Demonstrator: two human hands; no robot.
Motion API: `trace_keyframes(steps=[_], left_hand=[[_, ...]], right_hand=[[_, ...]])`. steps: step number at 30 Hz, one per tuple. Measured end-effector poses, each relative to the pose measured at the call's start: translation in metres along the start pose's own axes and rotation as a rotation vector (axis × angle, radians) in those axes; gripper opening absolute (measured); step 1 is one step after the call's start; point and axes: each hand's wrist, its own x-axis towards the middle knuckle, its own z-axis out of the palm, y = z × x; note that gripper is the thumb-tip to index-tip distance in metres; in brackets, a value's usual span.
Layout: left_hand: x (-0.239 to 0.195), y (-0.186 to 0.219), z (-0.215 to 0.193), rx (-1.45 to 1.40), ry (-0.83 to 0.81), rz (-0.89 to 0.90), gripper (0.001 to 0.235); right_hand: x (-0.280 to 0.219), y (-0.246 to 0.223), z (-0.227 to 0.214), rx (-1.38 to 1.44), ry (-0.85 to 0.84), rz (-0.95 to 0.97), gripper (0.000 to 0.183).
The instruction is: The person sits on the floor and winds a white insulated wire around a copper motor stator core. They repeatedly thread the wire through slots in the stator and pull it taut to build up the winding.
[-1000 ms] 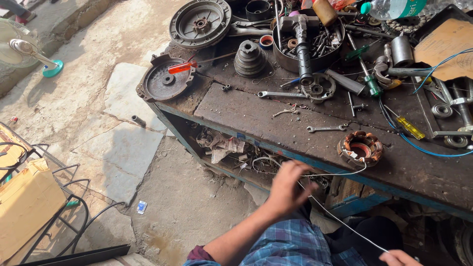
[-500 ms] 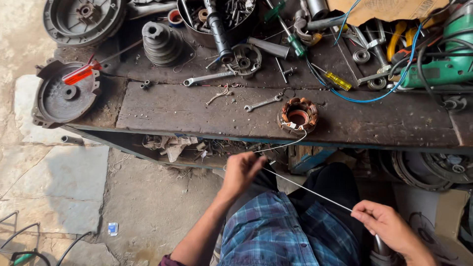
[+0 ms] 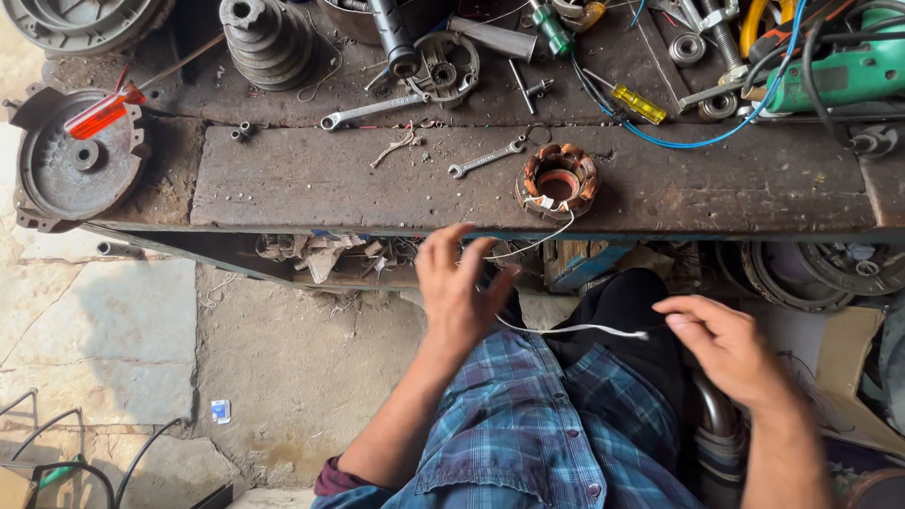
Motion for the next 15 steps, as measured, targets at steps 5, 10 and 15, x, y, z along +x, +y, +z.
trace_keyframes(steps=[5, 10, 15], left_hand=[[-0.027, 0.056, 0.013, -0.787, -0.435, -0.130, 0.064], [-0.011, 0.043, 0.023, -0.758, -0.431, 0.052, 0.027], [0.034, 0.002, 0.039, -0.262, -0.032, 0.216, 0.073]], right_hand=[[0.028, -0.059, 0.028, -0.159, -0.081, -0.274, 0.017], [0.054, -0.091, 0.014, -0.177, -0.106, -0.505, 0.019], [0.081, -0.101, -0.007, 0.008, 0.071, -0.664, 0.020]])
